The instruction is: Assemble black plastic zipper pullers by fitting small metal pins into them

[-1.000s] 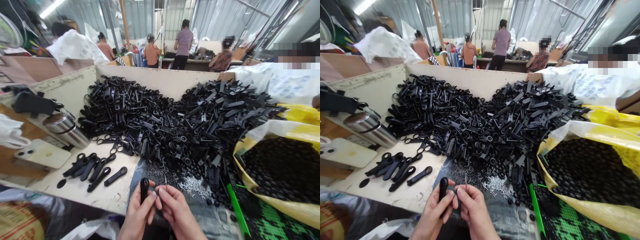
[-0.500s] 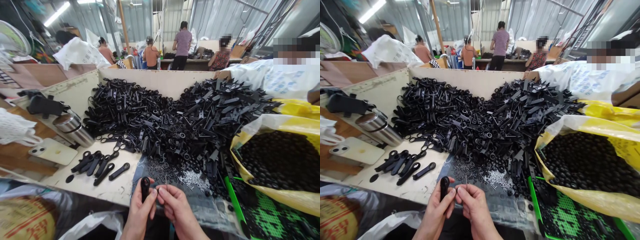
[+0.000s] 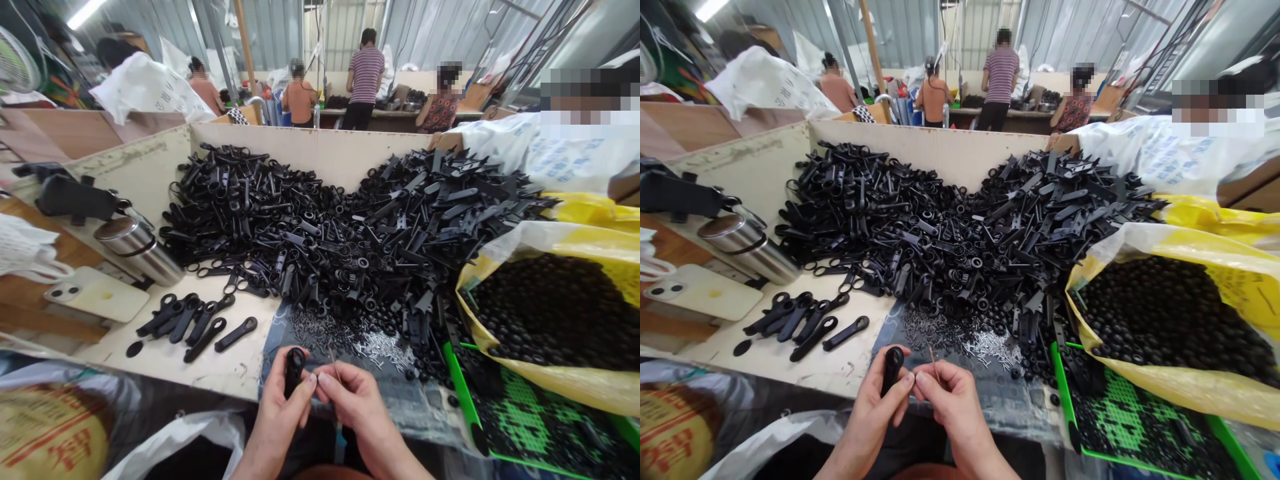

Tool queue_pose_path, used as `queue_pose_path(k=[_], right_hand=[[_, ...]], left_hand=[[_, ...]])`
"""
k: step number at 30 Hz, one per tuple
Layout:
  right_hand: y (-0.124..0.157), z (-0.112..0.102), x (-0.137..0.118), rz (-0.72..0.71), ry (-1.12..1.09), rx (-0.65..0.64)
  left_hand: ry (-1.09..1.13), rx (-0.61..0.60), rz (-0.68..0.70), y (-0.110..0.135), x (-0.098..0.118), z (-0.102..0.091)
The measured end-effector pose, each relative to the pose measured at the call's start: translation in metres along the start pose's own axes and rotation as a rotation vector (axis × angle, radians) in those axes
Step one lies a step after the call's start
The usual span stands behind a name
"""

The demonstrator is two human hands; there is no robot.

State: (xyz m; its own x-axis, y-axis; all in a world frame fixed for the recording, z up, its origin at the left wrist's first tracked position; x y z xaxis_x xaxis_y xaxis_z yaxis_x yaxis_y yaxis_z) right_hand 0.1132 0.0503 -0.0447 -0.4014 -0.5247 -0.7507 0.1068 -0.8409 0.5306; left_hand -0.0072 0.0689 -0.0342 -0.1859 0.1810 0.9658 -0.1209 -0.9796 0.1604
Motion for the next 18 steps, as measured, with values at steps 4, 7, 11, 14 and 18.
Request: queue_pose_path(k=[4,7,11,14,18], right_hand=[[0.002,-0.007,0.0,0.013,0.016,0.039],[0.007,-0.014,-0.014,-0.11,0.14,0.092],[0.014,-0.024,-0.033,-0.281,0.417,0.147],[0.017,-0.032,-0.039,-0.331,0.517,0.174],[0.016,-0.037,-0.04,-0.358,0.6,0.2]], left_hand=[[0.006,0.03,-0.024,-0.003,-0.001,0.002],[0.031,-0.001,-0.061,-0.006,-0.002,0.012],[0.022,-0.022,-0.079,-0.01,-0.002,0.022],[-0.01,-0.004,-0.111,-0.01,-0.004,0.027],[-0.064,0.015,-0.129,-0.009,-0.004,0.032]])
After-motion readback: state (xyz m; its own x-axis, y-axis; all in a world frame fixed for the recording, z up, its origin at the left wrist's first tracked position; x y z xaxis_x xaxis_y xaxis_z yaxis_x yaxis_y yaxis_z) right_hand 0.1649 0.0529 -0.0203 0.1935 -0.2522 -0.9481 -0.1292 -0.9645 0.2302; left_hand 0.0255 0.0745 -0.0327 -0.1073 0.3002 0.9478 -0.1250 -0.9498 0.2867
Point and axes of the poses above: each hand's wrist, its own y-axis away from the middle knuckle, its own z-axis out of the palm, x = y × z, the point moved 8 cm from there along -y, towards the middle knuckle, and after that the axes turned 9 degrees about z, right-handed, at the moved point
